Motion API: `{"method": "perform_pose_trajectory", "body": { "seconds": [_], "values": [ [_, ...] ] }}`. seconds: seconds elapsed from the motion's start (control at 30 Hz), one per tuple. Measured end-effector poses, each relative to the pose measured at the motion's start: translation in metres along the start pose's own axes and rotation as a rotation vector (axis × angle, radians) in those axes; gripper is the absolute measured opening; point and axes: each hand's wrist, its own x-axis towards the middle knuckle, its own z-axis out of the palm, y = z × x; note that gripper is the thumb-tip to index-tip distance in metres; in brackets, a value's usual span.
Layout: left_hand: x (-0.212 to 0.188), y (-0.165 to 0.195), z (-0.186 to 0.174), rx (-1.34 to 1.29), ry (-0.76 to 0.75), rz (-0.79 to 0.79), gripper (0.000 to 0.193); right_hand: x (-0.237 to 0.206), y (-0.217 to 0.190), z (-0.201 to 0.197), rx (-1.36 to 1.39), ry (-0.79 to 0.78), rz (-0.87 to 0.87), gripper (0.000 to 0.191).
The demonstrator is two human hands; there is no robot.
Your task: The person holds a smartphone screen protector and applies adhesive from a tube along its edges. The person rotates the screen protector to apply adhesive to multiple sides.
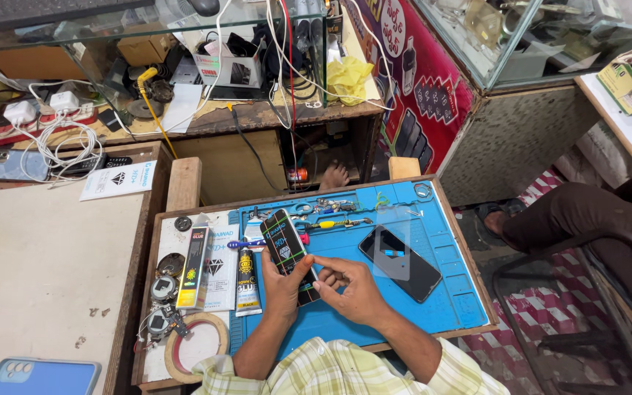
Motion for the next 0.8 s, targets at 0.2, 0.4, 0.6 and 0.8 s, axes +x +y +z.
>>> {"method": "perform_pose_trajectory", "body": {
  "seconds": [0.2,0.4,0.6,0.8],
  "values": [
    [0.001,-0.002,-0.001,0.009,0.021,-0.024,0.068,0.002,0.001,-0.004,-0.008,-0.051,-0.036,0.054],
    [0.001,-0.004,-0.003,-0.017,0.028,-0.041,0.066,0.000,-0.002,-0.005,0.019,-0.101,-0.059,0.060],
    [0.002,-0.013,-0.012,-0.002,0.056,0.016,0.060,-0.005,0.001,-0.010,0.050,-0.185,-0.071,0.068],
    [0.014,-0.038,-0.037,-0.023,-0.071,0.143,0.067,-0.015,0.012,-0.011,0.049,-0.170,-0.071,0.075]
  ]
}}
